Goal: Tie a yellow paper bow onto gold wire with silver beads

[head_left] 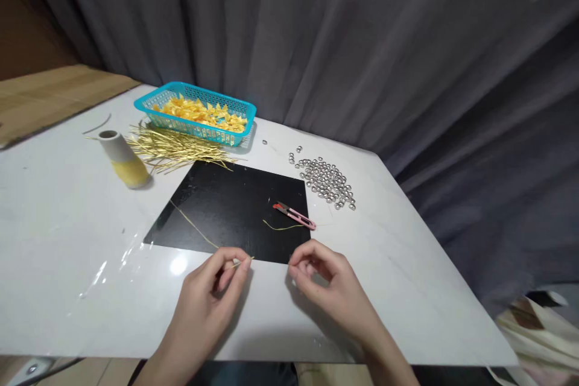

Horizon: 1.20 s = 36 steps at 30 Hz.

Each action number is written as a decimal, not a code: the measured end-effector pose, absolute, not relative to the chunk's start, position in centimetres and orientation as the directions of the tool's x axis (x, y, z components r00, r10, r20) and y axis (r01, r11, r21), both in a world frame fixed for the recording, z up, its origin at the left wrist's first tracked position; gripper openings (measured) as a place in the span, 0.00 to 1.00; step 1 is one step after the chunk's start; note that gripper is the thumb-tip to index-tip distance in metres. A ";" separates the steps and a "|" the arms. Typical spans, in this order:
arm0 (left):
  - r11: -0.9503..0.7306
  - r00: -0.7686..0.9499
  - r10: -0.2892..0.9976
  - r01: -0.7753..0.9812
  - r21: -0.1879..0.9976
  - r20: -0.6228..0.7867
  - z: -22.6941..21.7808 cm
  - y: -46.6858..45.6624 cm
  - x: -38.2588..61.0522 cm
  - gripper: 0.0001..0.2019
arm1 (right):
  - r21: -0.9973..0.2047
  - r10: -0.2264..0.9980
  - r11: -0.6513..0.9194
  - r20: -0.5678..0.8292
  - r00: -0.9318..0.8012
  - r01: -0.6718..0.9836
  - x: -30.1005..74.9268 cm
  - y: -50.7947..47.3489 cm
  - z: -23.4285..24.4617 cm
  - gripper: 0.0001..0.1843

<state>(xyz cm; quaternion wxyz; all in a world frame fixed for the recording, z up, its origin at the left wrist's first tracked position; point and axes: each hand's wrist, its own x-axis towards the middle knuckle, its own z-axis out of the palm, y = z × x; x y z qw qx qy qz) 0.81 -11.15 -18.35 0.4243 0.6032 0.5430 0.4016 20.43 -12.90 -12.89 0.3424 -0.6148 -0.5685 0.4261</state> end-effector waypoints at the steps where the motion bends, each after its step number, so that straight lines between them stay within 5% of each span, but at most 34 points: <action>1: -0.061 0.106 0.994 0.321 0.945 0.028 -18.5 -11.1 0.7 0.12 | -0.941 0.996 -0.094 -0.092 0.022 0.325 19.6 -13.0 -13.4 0.03; 5: -0.086 0.135 0.990 0.329 0.940 0.043 -18.8 -11.1 0.3 0.11 | -0.998 0.993 -0.009 -0.002 0.116 0.063 17.3 -13.1 -15.6 0.06; 9: -0.064 0.141 0.990 0.338 0.939 0.017 -18.9 -11.3 0.4 0.11 | -0.999 0.991 -0.047 -0.047 0.129 -0.003 16.8 -12.6 -16.7 0.08; 15: -0.179 0.092 0.984 0.365 0.914 0.155 -17.1 -9.4 -0.5 0.08 | -0.959 0.992 -0.124 -0.110 0.068 0.255 16.9 -10.6 -15.1 0.07; 21: -0.366 -0.200 0.860 0.401 0.840 0.470 -10.4 -2.3 -4.8 0.04 | -0.873 0.993 0.080 0.025 -0.119 0.481 16.5 -3.2 -14.6 0.04; 26: -0.467 -0.146 0.750 0.574 0.673 0.645 -5.5 2.3 -7.6 0.06 | -0.812 0.984 0.166 0.096 -0.153 0.559 12.8 2.5 -15.4 0.03; 28: -0.459 0.032 0.811 0.653 0.602 0.584 -5.8 3.3 -8.0 0.05 | -0.774 0.978 0.178 0.073 -0.194 0.607 10.6 3.6 -15.9 0.05; 31: -0.424 0.300 0.902 0.752 0.505 0.310 -8.5 4.6 -8.3 0.05 | -0.713 0.973 0.186 0.036 -0.230 0.676 7.9 4.5 -16.8 0.15; 36: -0.324 0.374 0.925 0.867 0.379 -0.063 -13.6 6.5 -8.7 0.16 | -0.633 0.974 0.192 0.030 -0.225 0.750 6.0 5.3 -18.1 0.17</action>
